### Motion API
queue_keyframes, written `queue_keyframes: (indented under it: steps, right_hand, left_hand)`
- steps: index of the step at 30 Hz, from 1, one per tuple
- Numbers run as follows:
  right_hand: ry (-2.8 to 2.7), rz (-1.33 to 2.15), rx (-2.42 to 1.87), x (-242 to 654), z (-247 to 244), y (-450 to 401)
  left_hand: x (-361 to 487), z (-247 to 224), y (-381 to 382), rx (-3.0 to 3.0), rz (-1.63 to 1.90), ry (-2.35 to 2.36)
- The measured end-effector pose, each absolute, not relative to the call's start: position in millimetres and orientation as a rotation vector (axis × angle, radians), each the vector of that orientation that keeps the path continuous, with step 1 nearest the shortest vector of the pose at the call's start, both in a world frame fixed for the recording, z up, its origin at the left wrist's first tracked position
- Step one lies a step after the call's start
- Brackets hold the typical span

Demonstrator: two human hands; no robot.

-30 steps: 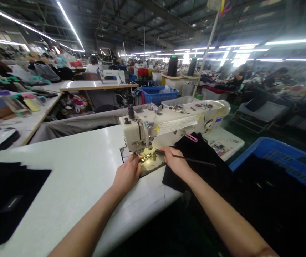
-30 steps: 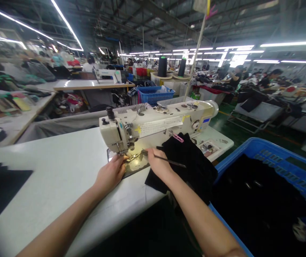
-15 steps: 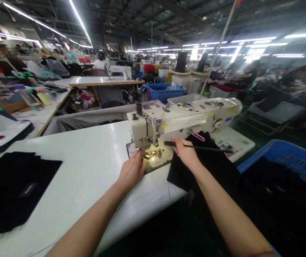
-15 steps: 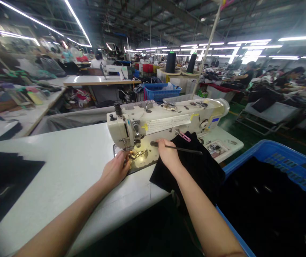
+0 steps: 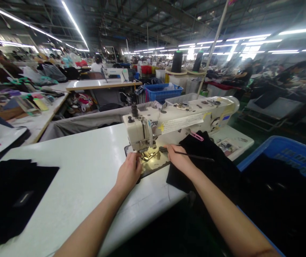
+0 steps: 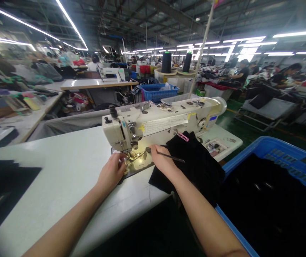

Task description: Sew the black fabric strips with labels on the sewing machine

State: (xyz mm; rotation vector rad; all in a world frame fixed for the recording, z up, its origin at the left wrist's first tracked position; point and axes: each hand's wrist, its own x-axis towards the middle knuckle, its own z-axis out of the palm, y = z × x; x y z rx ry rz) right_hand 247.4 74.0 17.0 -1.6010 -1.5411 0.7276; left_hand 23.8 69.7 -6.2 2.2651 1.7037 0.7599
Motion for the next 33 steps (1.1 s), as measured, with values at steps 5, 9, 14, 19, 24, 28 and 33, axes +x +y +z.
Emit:
queue_keyframes:
  steps: [5,9,14,19,24,28,33]
  right_hand:
    - [-1.596,0.745,-1.59,248,25,73]
    - [-1.661,0.823,-1.542,253,32,71]
    - [-1.666,0.945,-1.489,264,30,77]
    - [-1.556,0.911,-1.528,270,39,74]
    - [-1.594,0.909,-1.591,266,47,71]
    - [-1.606,0.929,-1.584,261,42,71]
    - [-1.554,0.996,-1.535,262,38,73]
  left_hand:
    - [22,-9,71,2.257,0.832,1.642]
    - [19,-12,74,2.243,0.909,1.593]
    - [16,-12,76,2.252,0.932,1.582]
    - [15,-11,78,2.272,0.916,1.616]
    - [13,-13,80,2.262,0.875,1.643]
    - [13,-12,79,2.25,0.845,1.662]
    - [14,-11,79,2.258,0.839,1.678]
